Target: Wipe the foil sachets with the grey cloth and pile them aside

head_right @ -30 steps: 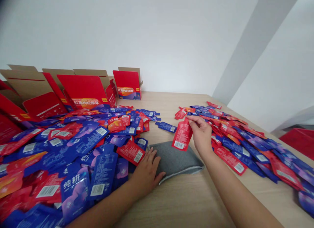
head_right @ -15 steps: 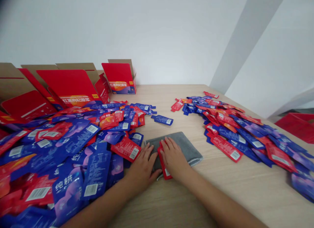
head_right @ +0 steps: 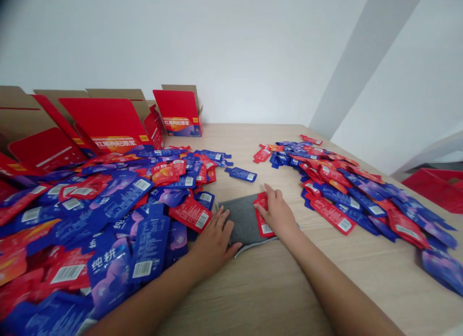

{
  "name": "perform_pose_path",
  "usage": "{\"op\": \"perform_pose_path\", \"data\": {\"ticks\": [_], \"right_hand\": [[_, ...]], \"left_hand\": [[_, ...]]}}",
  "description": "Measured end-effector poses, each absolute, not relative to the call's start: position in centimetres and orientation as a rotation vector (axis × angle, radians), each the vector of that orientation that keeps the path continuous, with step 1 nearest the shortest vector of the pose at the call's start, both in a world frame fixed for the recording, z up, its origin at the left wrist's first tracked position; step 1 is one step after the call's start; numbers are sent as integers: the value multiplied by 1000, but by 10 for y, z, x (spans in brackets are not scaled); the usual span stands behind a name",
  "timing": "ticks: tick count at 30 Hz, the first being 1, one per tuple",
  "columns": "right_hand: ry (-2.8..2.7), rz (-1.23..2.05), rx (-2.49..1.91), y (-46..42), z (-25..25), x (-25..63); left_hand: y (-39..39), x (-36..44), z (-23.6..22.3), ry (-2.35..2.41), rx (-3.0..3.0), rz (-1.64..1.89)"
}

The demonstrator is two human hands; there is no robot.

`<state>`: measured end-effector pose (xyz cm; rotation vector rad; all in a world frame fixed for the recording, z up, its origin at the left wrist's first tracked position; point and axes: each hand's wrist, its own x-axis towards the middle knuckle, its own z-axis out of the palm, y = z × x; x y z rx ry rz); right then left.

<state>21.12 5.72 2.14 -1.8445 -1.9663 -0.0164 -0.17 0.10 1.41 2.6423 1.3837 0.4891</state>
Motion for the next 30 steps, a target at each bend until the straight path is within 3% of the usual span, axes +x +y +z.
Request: {"op": "perform_pose_path", "data": {"ticks": [8, 17, 23, 30], "right_hand": [[-1664, 484, -1378, 47, 47, 192], [-2271, -86, -1548, 32, 17, 163], [-2240, -193, -1663, 48, 16, 186], [-2078, -65, -1905, 43, 35, 198]], "left_hand": [[0, -1, 18, 1379, 2613, 470], [2, -1, 15, 1369, 2634, 491], [2, -1, 16, 1390, 2669, 454], [0, -1, 21, 1389, 2658, 408]]}}
